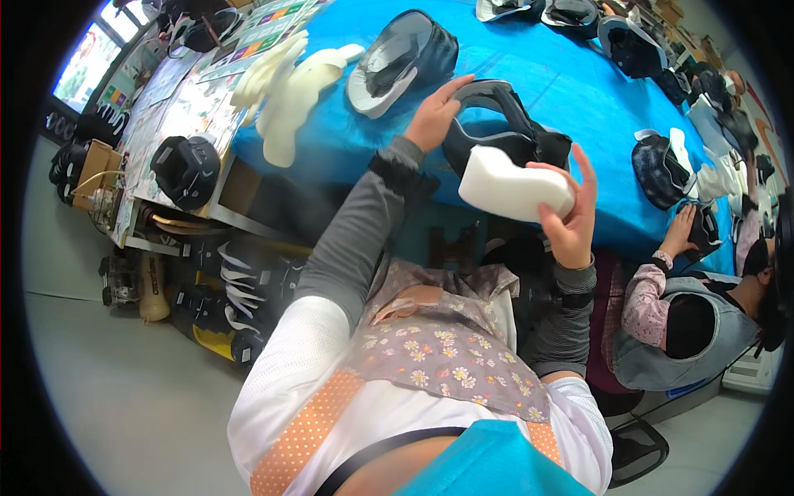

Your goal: Inserting and positioning white foam padding inserts into the inner lining and heel area of a black shoe upper.

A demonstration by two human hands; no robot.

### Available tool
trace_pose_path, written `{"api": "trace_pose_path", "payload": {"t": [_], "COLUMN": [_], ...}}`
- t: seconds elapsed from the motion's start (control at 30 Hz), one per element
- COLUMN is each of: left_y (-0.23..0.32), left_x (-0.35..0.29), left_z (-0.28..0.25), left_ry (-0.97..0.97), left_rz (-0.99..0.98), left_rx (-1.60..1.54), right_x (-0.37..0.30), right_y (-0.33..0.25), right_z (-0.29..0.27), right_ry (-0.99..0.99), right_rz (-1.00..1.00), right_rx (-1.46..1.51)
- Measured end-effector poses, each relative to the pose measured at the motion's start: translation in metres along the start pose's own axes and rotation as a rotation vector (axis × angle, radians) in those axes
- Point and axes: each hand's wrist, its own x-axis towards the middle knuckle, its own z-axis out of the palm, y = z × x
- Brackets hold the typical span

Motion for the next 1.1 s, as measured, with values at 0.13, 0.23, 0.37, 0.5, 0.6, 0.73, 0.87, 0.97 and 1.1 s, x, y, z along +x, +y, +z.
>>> {"api": "trace_pose_path", "payload": {"t": [0.13, 0.23, 0.37, 0.5, 0.6, 0.73, 0.87, 0.97, 1.1], "left_y": [-0.023, -0.028, -0.02, 0.035, 0.079, 0.102, 0.11, 0.114, 0.124], "left_x": [-0.01, -0.018, -0.027, -0.065, -0.089, -0.109, -0.106, -0.11, -0.112], "left_z": [-0.013, -0.023, -0.019, 0.012, 0.027, 0.028, 0.023, 0.022, 0.02], "left_ry": [0.049, 0.032, 0.448, 0.318, -0.207, -0.191, -0.271, -0.309, -0.239], "left_rz": [-0.361, -0.124, -0.121, 0.205, 0.092, 0.051, 0.325, 0.361, 0.517], "left_rx": [-0.283, -0.431, -0.214, -0.108, -0.314, -0.055, 0.067, 0.106, 0.185], "right_x": [-0.009, -0.01, -0.012, -0.016, -0.018, -0.017, -0.017, -0.016, -0.015], "right_y": [0.014, 0.023, 0.023, 0.023, 0.023, 0.013, 0.013, 0.004, 0.008], "right_z": [-0.008, -0.01, -0.003, -0.007, -0.004, 0.002, -0.006, 0.002, 0.012], "right_ry": [0.051, 0.031, 0.031, 0.041, 0.002, -0.041, -0.129, -0.11, -0.013], "right_rz": [-0.056, -0.122, -0.118, -0.144, -0.132, -0.013, -0.027, -0.102, -0.253], "right_rx": [0.044, -0.028, 0.072, 0.08, 0.161, 0.216, 0.042, -0.169, -0.258]}}
